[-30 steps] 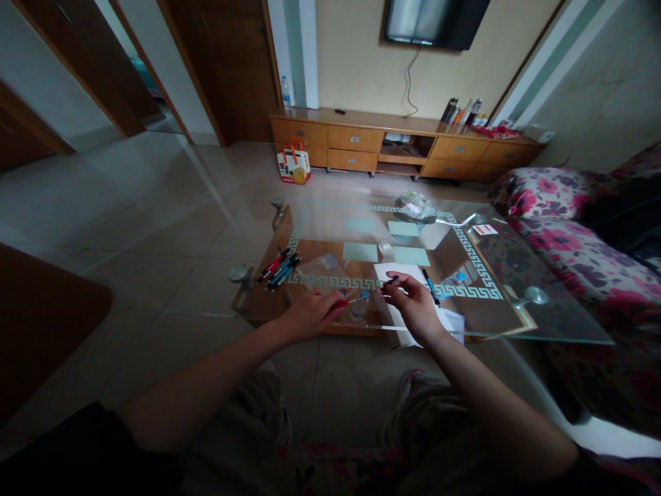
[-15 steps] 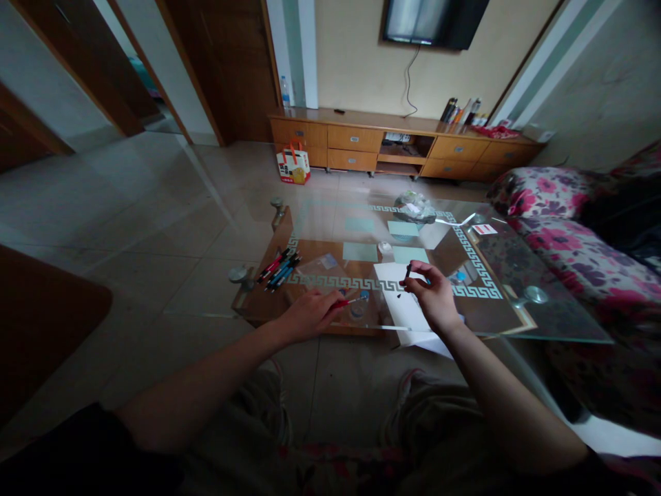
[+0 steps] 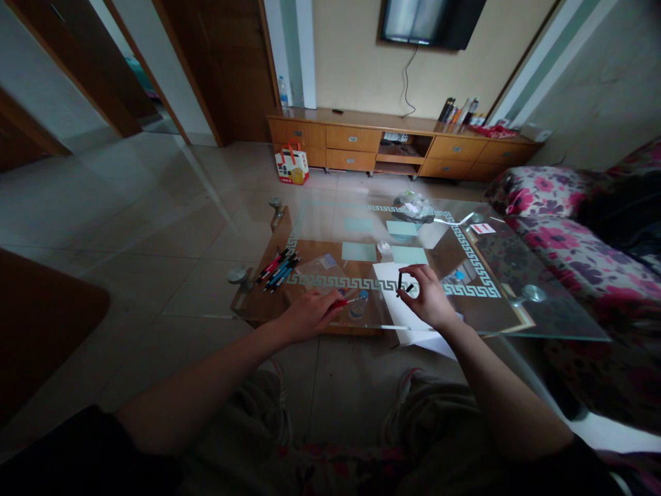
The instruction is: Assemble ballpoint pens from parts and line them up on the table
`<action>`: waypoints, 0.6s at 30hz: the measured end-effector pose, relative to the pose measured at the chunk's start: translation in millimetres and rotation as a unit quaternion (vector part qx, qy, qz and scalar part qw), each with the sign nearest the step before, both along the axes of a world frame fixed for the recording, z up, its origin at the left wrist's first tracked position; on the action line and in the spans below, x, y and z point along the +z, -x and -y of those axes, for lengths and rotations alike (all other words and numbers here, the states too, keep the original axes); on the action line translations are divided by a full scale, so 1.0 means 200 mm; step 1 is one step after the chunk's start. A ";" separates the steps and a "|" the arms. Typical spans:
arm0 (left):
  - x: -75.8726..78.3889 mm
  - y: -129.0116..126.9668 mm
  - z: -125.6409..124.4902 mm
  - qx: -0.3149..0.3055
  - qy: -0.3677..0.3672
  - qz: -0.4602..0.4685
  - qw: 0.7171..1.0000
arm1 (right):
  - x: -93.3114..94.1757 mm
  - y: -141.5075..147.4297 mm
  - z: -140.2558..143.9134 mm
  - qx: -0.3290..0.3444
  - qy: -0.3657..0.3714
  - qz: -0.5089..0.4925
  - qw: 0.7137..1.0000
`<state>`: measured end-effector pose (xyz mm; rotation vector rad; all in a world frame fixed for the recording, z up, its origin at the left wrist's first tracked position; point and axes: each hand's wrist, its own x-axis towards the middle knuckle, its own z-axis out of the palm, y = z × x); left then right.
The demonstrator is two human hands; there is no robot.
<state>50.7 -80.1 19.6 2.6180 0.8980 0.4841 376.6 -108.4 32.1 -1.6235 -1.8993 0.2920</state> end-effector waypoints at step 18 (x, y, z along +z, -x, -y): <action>0.01 0.00 0.01 0.003 -0.001 -0.012 1.000 | -0.15 -0.02 -0.04 -0.048 0.120 0.195 0.972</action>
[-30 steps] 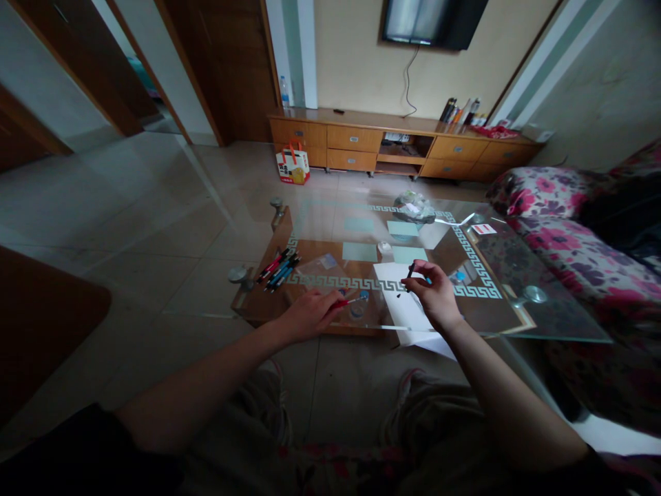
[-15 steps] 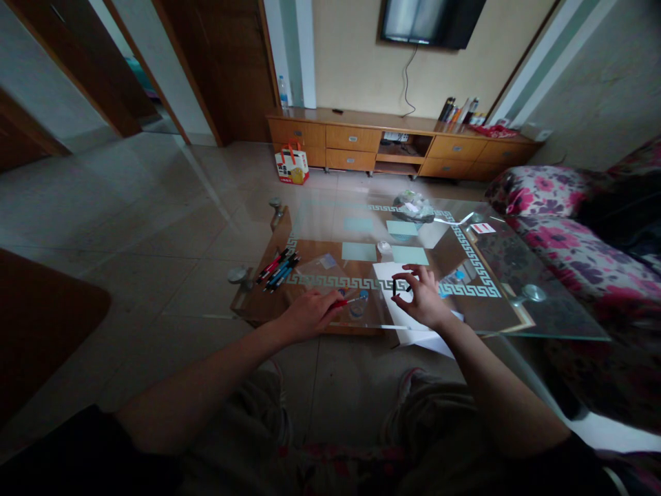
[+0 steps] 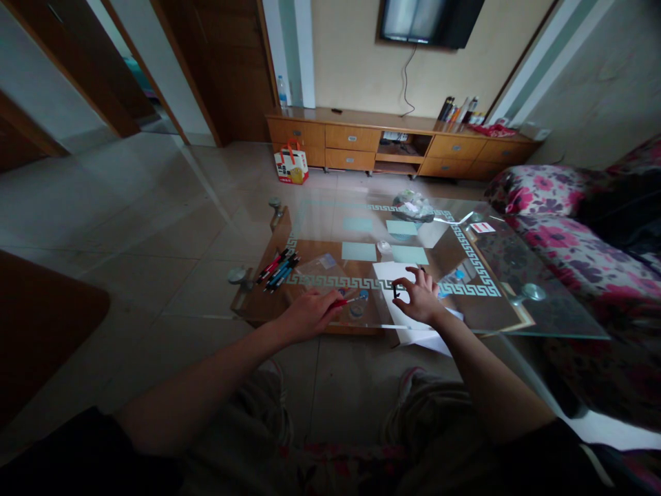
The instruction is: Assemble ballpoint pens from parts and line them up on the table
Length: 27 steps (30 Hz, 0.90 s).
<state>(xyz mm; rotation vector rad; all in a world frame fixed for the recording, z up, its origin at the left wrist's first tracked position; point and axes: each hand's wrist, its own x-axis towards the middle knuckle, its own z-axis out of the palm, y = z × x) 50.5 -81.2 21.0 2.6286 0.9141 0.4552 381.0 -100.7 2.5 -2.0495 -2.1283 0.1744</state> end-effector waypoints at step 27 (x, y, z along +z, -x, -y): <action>0.00 -0.01 0.00 0.001 -0.009 0.007 1.000 | 0.00 0.01 0.00 0.000 -0.058 -0.004 0.998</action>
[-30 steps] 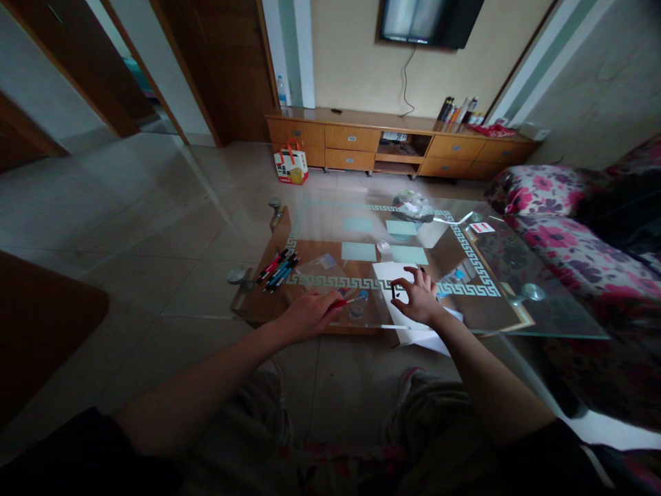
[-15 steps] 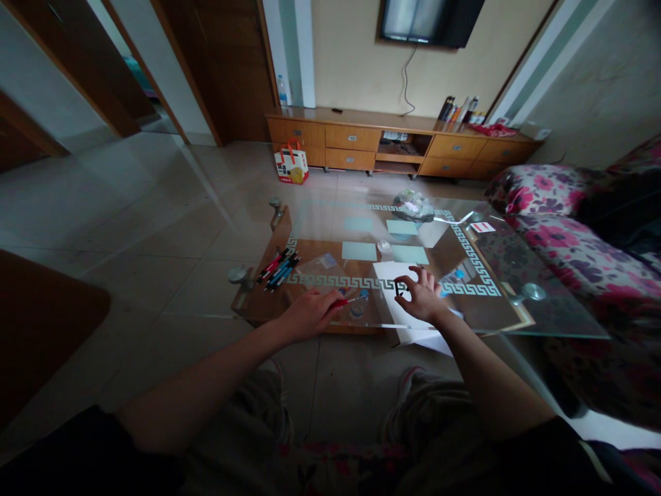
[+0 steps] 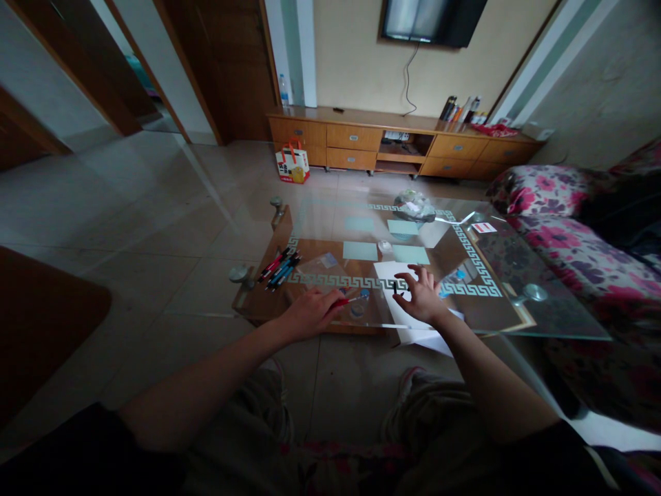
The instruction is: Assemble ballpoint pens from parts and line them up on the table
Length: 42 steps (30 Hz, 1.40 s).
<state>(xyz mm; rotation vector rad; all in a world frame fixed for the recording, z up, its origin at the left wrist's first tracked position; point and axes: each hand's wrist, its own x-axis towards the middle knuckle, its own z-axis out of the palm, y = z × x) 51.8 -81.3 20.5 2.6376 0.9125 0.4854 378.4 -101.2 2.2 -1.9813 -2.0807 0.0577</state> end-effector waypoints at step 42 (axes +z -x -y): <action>-0.01 0.00 0.00 0.019 -0.035 0.002 0.999 | 0.11 0.45 0.21 0.253 0.003 -0.169 0.953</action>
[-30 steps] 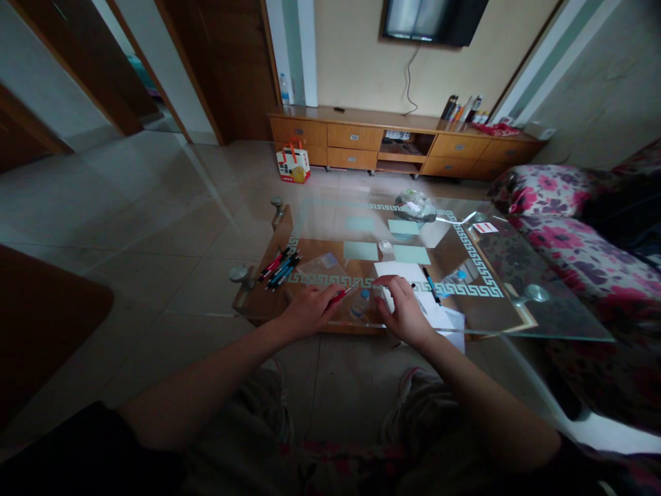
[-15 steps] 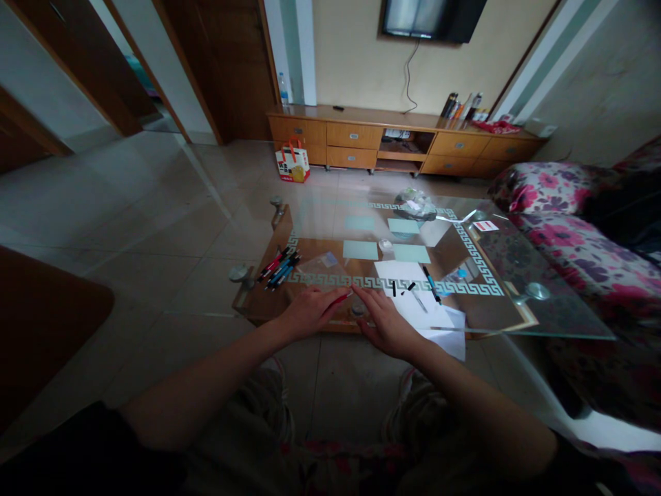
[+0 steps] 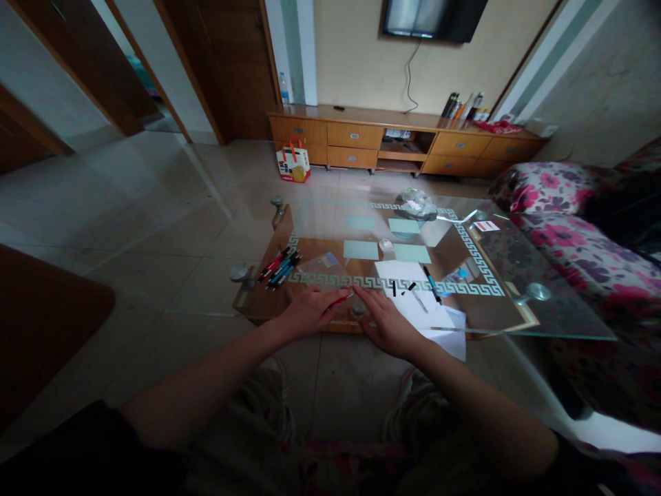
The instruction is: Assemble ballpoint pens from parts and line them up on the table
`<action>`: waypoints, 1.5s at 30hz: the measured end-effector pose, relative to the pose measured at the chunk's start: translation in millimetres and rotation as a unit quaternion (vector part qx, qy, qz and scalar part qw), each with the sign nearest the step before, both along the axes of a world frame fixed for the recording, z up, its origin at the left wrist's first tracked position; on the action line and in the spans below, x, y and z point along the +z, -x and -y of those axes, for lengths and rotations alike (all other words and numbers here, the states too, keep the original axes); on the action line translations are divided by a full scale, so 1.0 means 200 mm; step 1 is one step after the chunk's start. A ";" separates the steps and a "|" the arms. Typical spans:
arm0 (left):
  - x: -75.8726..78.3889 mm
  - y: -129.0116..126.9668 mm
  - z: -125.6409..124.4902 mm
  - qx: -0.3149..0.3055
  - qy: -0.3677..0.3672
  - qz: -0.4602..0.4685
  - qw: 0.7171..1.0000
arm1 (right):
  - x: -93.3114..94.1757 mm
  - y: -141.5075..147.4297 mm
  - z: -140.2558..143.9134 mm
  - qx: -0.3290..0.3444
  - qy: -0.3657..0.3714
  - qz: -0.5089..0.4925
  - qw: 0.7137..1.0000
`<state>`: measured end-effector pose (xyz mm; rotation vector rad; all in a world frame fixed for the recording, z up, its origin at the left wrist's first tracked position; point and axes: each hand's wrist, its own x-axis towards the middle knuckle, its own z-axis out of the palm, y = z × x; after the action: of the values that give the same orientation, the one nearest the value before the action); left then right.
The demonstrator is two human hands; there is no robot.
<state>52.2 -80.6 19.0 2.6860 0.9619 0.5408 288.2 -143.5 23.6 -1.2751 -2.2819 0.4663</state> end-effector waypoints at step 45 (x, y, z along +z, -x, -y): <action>0.02 0.00 0.01 0.017 -0.002 -0.009 1.000 | 0.02 -0.32 -0.18 -0.238 -0.002 -0.208 0.949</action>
<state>52.6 -81.8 22.1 2.6880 1.0135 0.5259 353.0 -107.7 28.3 -1.4994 -1.5638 0.4964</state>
